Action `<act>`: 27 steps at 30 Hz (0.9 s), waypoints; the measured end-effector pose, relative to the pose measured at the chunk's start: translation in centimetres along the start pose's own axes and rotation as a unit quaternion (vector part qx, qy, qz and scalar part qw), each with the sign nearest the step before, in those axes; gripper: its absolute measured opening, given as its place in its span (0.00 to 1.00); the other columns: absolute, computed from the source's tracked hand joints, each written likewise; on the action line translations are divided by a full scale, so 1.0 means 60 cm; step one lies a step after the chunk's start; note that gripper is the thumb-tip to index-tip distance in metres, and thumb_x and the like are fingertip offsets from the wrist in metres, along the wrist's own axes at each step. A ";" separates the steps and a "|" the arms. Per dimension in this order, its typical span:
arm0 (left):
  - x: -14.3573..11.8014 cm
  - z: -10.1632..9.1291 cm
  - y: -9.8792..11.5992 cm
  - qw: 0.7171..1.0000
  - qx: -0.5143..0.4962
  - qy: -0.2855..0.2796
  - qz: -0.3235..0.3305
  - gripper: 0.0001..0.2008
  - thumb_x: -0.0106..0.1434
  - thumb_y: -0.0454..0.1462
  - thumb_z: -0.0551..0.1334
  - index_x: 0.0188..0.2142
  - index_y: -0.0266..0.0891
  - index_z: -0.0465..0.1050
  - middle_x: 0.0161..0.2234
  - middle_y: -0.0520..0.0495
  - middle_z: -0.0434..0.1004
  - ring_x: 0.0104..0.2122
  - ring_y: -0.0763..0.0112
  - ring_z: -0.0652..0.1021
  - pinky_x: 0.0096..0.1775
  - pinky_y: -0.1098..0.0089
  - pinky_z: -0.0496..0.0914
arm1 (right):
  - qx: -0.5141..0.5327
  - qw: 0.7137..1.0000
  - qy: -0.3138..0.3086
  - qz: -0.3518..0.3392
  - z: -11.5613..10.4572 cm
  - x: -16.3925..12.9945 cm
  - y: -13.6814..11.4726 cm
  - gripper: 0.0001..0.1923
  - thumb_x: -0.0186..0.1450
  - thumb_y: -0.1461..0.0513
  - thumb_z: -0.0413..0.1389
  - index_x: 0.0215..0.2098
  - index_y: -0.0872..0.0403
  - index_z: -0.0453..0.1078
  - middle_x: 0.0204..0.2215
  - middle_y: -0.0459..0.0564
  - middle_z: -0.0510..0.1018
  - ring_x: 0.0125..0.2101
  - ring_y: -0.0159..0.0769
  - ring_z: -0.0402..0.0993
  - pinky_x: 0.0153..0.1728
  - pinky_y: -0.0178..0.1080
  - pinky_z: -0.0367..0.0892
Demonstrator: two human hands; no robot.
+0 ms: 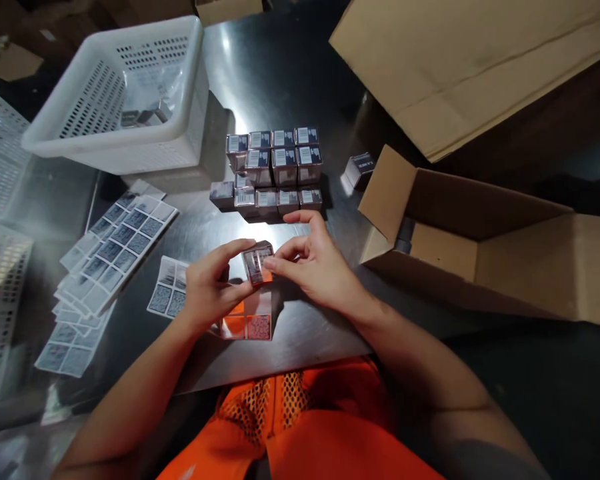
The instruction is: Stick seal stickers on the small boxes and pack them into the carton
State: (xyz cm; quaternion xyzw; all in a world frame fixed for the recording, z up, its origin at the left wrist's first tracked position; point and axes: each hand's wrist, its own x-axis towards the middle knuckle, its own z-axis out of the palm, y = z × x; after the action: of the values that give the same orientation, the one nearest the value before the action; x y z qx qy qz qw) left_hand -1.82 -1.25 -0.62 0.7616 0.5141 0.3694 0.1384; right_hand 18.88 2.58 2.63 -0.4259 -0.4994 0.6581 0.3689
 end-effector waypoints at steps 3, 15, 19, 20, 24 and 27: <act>0.000 0.001 0.004 1.000 -0.009 0.005 0.011 0.21 0.63 0.39 0.70 0.54 0.41 0.74 0.51 0.43 0.84 0.45 0.64 0.84 0.41 0.70 0.78 | -0.031 0.999 0.031 -0.024 0.002 -0.004 0.007 0.36 0.55 0.53 0.71 0.51 0.47 0.55 0.24 0.36 0.76 0.24 0.32 0.75 0.27 0.35 0.68; 0.008 -0.007 0.000 0.970 0.013 0.151 -0.190 0.28 0.58 0.50 0.73 0.54 0.43 0.73 0.46 0.48 0.82 0.27 0.77 0.75 0.25 0.76 0.65 | -0.164 0.970 -0.089 -0.156 0.001 -0.005 0.016 0.27 0.55 0.56 0.74 0.48 0.50 0.70 0.36 0.44 0.77 0.34 0.32 0.76 0.35 0.34 0.75; 0.016 -0.011 -0.016 0.957 -0.048 0.192 -0.212 0.28 0.53 0.47 0.76 0.51 0.42 0.75 0.44 0.48 0.82 0.38 0.68 0.80 0.30 0.74 0.68 | -0.218 0.952 -0.156 -0.149 0.009 -0.009 0.028 0.17 0.60 0.61 0.71 0.47 0.51 0.78 0.44 0.49 0.77 0.36 0.31 0.78 0.37 0.34 0.78; 0.018 -0.011 -0.019 0.952 -0.068 0.202 -0.219 0.28 0.52 0.47 0.76 0.50 0.42 0.75 0.43 0.47 0.82 0.38 0.68 0.80 0.30 0.74 0.68 | -0.216 0.954 -0.154 -0.138 0.010 -0.009 0.030 0.15 0.61 0.62 0.70 0.47 0.52 0.79 0.44 0.49 0.77 0.34 0.30 0.78 0.35 0.34 0.78; 0.024 -0.014 -0.022 0.935 -0.104 0.217 -0.261 0.29 0.50 0.47 0.77 0.49 0.42 0.75 0.42 0.48 0.82 0.33 0.71 0.78 0.27 0.74 0.64 | -0.252 0.947 -0.099 -0.175 0.017 -0.007 0.036 0.08 0.60 0.66 0.70 0.38 0.52 0.83 0.38 0.48 0.81 0.34 0.31 0.79 0.37 0.34 0.76; 0.025 -0.014 -0.020 0.935 -0.104 0.210 -0.267 0.29 0.49 0.46 0.77 0.49 0.42 0.76 0.42 0.48 0.83 0.34 0.70 0.79 0.27 0.75 0.65 | -0.269 0.938 -0.066 -0.210 0.022 -0.008 0.039 0.08 0.59 0.68 0.70 0.36 0.53 0.83 0.37 0.48 0.82 0.34 0.32 0.80 0.38 0.34 0.76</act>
State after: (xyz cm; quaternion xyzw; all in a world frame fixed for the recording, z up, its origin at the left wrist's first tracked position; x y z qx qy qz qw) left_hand -2.92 0.46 -0.09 0.4826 0.6748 0.5216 0.1993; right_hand 17.70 1.14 0.66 -0.3504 -0.7590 0.4334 0.3366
